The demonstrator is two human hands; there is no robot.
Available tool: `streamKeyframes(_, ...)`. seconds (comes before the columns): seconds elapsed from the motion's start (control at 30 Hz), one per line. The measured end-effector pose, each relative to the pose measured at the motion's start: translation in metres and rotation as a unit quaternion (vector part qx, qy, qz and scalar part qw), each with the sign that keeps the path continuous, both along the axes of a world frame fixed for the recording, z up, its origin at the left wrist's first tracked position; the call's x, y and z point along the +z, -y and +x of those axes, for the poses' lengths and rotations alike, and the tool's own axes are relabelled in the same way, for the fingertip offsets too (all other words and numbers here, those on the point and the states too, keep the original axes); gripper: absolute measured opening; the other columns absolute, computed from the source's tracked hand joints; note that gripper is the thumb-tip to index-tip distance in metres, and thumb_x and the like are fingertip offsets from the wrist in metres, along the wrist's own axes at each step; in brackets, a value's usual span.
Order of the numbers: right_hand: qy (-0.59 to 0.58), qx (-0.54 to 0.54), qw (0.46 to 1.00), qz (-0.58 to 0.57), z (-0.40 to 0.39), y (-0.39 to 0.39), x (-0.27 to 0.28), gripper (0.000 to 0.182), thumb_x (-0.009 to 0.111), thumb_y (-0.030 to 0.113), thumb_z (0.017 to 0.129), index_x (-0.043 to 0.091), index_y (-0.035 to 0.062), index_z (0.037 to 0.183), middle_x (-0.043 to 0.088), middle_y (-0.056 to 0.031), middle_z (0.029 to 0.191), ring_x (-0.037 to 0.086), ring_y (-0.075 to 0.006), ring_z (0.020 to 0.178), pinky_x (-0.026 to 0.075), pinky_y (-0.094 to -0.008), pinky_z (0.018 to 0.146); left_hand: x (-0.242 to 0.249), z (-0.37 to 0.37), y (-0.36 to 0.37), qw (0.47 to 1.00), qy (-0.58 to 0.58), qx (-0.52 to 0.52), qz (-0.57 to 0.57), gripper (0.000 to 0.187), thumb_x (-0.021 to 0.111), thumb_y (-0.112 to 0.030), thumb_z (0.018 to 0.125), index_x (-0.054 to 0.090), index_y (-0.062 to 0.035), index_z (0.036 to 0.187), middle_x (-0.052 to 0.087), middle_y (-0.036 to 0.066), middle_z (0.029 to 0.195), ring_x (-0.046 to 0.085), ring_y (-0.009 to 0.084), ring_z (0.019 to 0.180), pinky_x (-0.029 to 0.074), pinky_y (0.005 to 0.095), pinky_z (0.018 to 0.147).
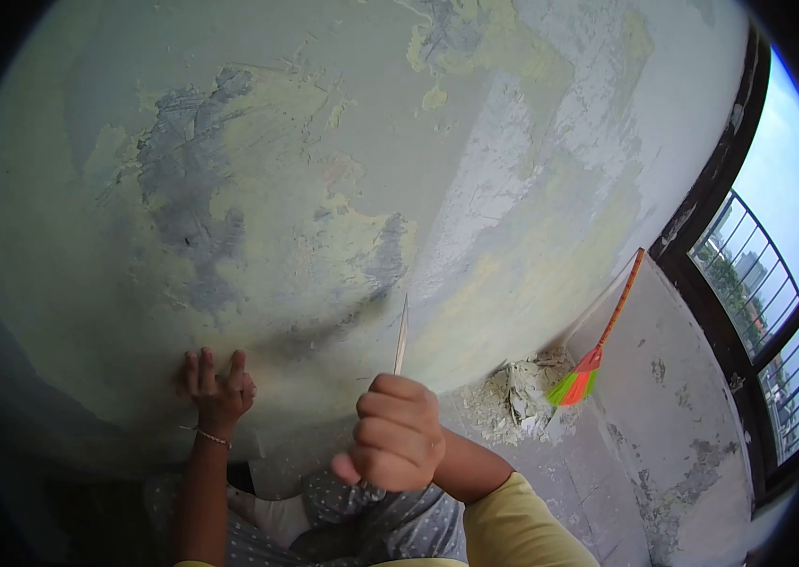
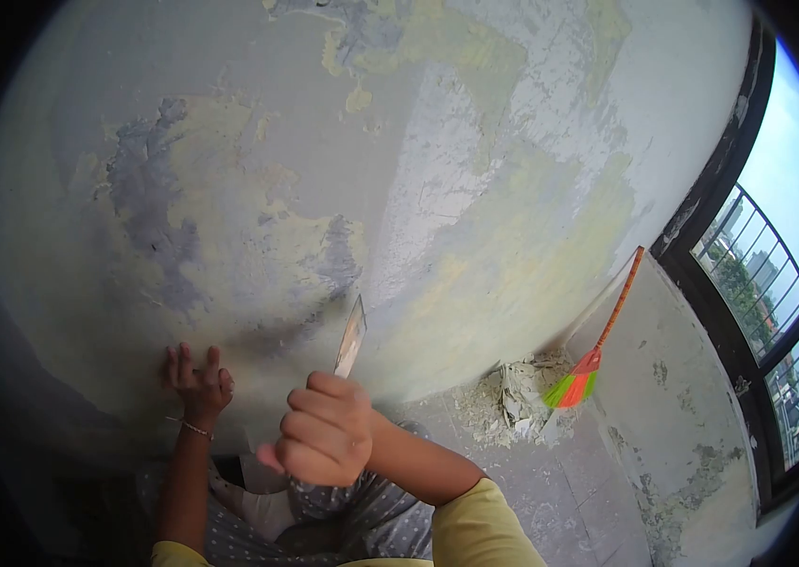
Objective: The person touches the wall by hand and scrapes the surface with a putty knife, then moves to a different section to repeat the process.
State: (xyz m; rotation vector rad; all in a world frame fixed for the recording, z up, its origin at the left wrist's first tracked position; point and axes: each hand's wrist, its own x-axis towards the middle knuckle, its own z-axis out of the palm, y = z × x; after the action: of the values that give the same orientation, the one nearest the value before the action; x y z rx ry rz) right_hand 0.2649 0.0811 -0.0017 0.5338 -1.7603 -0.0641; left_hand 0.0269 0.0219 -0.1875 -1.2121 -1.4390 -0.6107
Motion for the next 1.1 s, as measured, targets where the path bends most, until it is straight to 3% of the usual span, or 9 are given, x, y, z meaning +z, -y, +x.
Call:
streamKeyframes(0.17, -0.006, -0.129, 0.99, -0.063, -0.007, -0.026, 0.002, 0.026, 0.056, 0.001, 0.081, 0.037, 0.0061, 0.063, 0.036, -0.0039, 0.05, 0.034, -0.0177, 0.038, 0.026, -0.0291, 0.038, 0.005, 0.001, -0.003, 1.0, 0.015, -0.017, 0.011, 0.039, 0.041, -0.033, 0.094, 0.046, -0.0211, 0.131, 0.031, 0.016, 0.144, 0.027, 0.038, 0.132, 0.027, 0.0528, 0.101)
streamKeyframes(0.27, -0.129, -0.083, 0.966, -0.21, 0.01, -0.006, 0.013, 0.031, 0.044, 0.02, 0.098, 0.036, 0.0079, 0.071, 0.038, 0.0001, 0.047, 0.031, -0.0091, 0.038, 0.025, -0.0248, 0.038, 0.007, 0.001, -0.003, 0.999, 0.016, -0.005, 0.031, 0.038, 0.042, -0.032, 0.092, 0.047, -0.0262, 0.129, 0.031, 0.012, 0.144, 0.027, 0.0338, 0.132, 0.028, 0.0495, 0.1)
streamKeyframes(0.33, -0.107, -0.038, 0.972, -0.205, 0.016, -0.001, 0.021, 0.025, 0.047, 0.017, 0.095, 0.039, 0.0059, 0.074, 0.04, -0.0013, 0.048, 0.036, -0.0118, 0.038, 0.03, -0.0259, 0.038, 0.006, 0.003, -0.002, 0.999, 0.027, -0.007, 0.038, 0.039, 0.042, -0.031, 0.09, 0.048, -0.03, 0.129, 0.031, 0.008, 0.145, 0.028, 0.0313, 0.133, 0.029, 0.0473, 0.1)
streamKeyframes(0.4, -0.188, 0.086, 0.958, -0.2, 0.007, -0.005, 0.029, 0.028, 0.046, 0.022, 0.097, 0.035, 0.0076, 0.075, 0.038, 0.0006, 0.047, 0.032, -0.0089, 0.037, 0.028, -0.0245, 0.038, 0.005, 0.001, -0.003, 0.999, 0.023, -0.016, 0.041, 0.038, 0.043, -0.03, 0.09, 0.049, -0.0304, 0.127, 0.033, 0.008, 0.142, 0.029, 0.0304, 0.132, 0.029, 0.0462, 0.099)
streamKeyframes(0.53, -0.283, 0.044, 0.875, -0.391, 0.002, -0.027, 0.044, 0.031, 0.048, 0.017, 0.096, 0.031, 0.0124, 0.072, 0.028, 0.0024, 0.043, 0.023, -0.006, 0.037, 0.019, -0.023, 0.037, 0.009, 0.001, -0.004, 0.998, 0.02, -0.007, 0.055, 0.038, 0.043, -0.03, 0.089, 0.05, -0.0309, 0.127, 0.036, 0.007, 0.14, 0.03, 0.0293, 0.131, 0.028, 0.0452, 0.1)
streamKeyframes(0.63, -0.375, 0.049, 0.826, -0.419, 0.009, -0.004, 0.073, 0.037, 0.047, 0.018, 0.096, 0.028, 0.0145, 0.065, 0.026, 0.0042, 0.042, 0.018, -0.004, 0.035, 0.015, -0.0215, 0.035, 0.008, 0.003, -0.002, 0.998, 0.027, 0.001, 0.056, 0.038, 0.042, -0.032, 0.09, 0.05, -0.0317, 0.126, 0.037, 0.006, 0.139, 0.032, 0.0282, 0.131, 0.028, 0.0444, 0.1)
streamKeyframes(0.77, -0.397, 0.042, 0.838, -0.373, 0.019, 0.014, 0.082, 0.042, 0.048, 0.019, 0.096, 0.025, 0.0173, 0.061, 0.024, 0.0054, 0.043, 0.016, -0.0035, 0.035, 0.014, -0.0208, 0.035, 0.01, 0.003, 0.0, 0.998, 0.03, -0.004, 0.057, 0.037, 0.04, -0.034, 0.091, 0.05, -0.0326, 0.127, 0.038, 0.005, 0.138, 0.033, 0.0266, 0.13, 0.027, 0.0439, 0.1)
streamKeyframes(0.93, -0.356, 0.013, 0.808, -0.47, -0.008, -0.033, 0.092, 0.033, 0.055, 0.015, 0.092, 0.037, 0.0134, 0.064, 0.026, 0.0048, 0.044, 0.019, -0.003, 0.036, 0.014, -0.0219, 0.036, 0.009, 0.002, -0.004, 0.997, 0.029, 0.002, 0.067, 0.038, 0.039, -0.035, 0.091, 0.049, -0.0341, 0.128, 0.038, 0.004, 0.138, 0.033, 0.0255, 0.13, 0.027, 0.0437, 0.101)
streamKeyframes(1.1, -0.37, 0.034, 0.798, -0.474, 0.007, -0.011, 0.12, 0.033, 0.053, 0.012, 0.09, 0.035, 0.0147, 0.062, 0.027, 0.0051, 0.046, 0.019, -0.0032, 0.038, 0.015, -0.0209, 0.037, 0.006, 0.002, -0.004, 0.997, 0.037, -0.001, 0.064, 0.039, 0.04, -0.035, 0.09, 0.049, -0.0353, 0.128, 0.037, 0.003, 0.138, 0.032, 0.025, 0.13, 0.026, 0.0432, 0.101)
